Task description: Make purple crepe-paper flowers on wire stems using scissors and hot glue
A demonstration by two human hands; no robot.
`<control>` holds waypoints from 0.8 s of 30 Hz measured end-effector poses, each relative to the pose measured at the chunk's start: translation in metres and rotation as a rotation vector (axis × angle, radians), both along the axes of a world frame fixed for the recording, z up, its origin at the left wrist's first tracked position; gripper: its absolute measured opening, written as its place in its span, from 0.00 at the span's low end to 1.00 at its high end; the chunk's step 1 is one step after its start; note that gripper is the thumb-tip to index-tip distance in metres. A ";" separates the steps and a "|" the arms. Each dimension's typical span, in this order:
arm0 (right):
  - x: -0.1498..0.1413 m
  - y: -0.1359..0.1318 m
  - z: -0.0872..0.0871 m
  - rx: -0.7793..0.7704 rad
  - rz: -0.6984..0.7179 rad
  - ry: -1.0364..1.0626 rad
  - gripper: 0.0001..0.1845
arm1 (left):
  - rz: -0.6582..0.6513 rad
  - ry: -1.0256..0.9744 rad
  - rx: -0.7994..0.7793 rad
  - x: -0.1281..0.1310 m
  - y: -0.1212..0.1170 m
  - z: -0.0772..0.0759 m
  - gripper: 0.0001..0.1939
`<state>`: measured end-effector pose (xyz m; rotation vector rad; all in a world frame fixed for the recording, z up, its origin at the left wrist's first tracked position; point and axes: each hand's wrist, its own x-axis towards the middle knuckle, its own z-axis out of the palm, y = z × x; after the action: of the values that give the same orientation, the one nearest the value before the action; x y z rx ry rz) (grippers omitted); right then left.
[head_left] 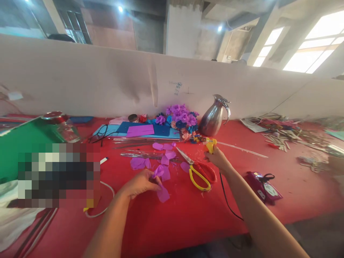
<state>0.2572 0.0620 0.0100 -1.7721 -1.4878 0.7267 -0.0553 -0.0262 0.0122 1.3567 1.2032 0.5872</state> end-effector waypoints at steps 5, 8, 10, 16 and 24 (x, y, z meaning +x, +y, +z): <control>-0.022 -0.048 0.018 -0.104 0.186 0.595 0.17 | 0.009 0.006 -0.007 -0.002 0.001 -0.004 0.05; -0.040 -0.065 0.017 -0.030 0.158 0.723 0.16 | 0.025 -0.022 -0.019 -0.004 0.001 -0.007 0.05; -0.049 -0.074 0.010 0.064 0.145 0.632 0.16 | 0.044 -0.029 -0.036 -0.007 0.001 -0.010 0.05; -0.053 -0.114 -0.001 -0.003 0.289 0.416 0.16 | 0.039 -0.007 -0.037 -0.010 0.002 -0.015 0.03; -0.052 -0.161 -0.008 -0.082 0.448 0.164 0.15 | 0.047 0.012 -0.003 -0.002 0.002 -0.012 0.07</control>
<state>0.2048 -0.0993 0.0025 -1.4044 -1.7805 1.1405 -0.0570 -0.0237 -0.0003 1.3339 1.2477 0.6114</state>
